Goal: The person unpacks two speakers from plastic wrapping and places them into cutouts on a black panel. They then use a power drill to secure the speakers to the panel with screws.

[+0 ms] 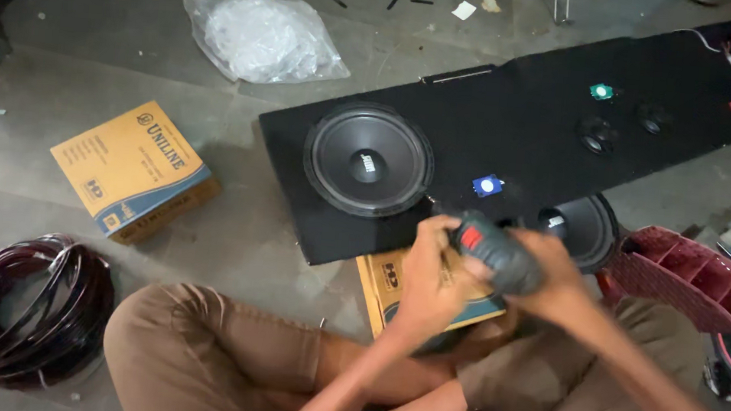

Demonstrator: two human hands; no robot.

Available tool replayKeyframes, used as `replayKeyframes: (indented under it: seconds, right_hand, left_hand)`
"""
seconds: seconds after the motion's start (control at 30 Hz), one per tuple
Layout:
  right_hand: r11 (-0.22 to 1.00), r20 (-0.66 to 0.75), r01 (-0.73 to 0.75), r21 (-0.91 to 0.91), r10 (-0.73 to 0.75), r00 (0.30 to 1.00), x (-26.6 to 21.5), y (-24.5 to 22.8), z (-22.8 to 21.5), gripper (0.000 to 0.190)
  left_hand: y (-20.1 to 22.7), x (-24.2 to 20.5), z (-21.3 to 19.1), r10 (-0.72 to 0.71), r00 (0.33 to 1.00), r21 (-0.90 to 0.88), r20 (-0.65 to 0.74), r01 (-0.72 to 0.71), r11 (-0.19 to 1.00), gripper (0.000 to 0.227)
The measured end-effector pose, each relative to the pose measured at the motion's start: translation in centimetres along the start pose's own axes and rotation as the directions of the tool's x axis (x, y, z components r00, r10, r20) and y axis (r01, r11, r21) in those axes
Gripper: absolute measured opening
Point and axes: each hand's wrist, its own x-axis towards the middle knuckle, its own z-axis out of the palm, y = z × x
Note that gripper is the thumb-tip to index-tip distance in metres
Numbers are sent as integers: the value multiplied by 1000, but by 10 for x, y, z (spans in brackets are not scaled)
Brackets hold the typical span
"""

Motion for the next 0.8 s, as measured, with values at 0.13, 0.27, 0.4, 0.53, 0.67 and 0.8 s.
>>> replayKeyframes:
  seconds: [0.13, 0.27, 0.4, 0.53, 0.67, 0.8]
  right_hand:
    - [991, -165, -18, -131, -4, 986, -28, -41, 24, 75]
    - [905, -91, -244, -349, 227, 970, -37, -72, 37, 60]
    - [914, -125, -169, -370, 132, 983, -39, -84, 46, 43]
    - [940, 14, -65, -335, 74, 997, -37, -73, 42, 54]
    - [951, 479, -39, -306, 189, 857, -18, -51, 30, 80]
    - [981, 435, 171, 96, -196, 879, 12, -27, 11, 89]
  left_hand:
    - [-23, -8, -11, -333, 937, 9, -103, 335, 942, 24]
    - [-41, 0, -20, -311, 945, 137, -99, 323, 936, 24]
    - [-45, 5, -21, -281, 956, 283, -88, 294, 913, 22]
    - [-42, 5, -15, -226, 969, 334, -102, 247, 909, 23]
    - [-39, 5, -18, -214, 974, 387, -70, 224, 895, 21]
    - [-42, 2, -17, -193, 980, 415, -42, 193, 889, 21]
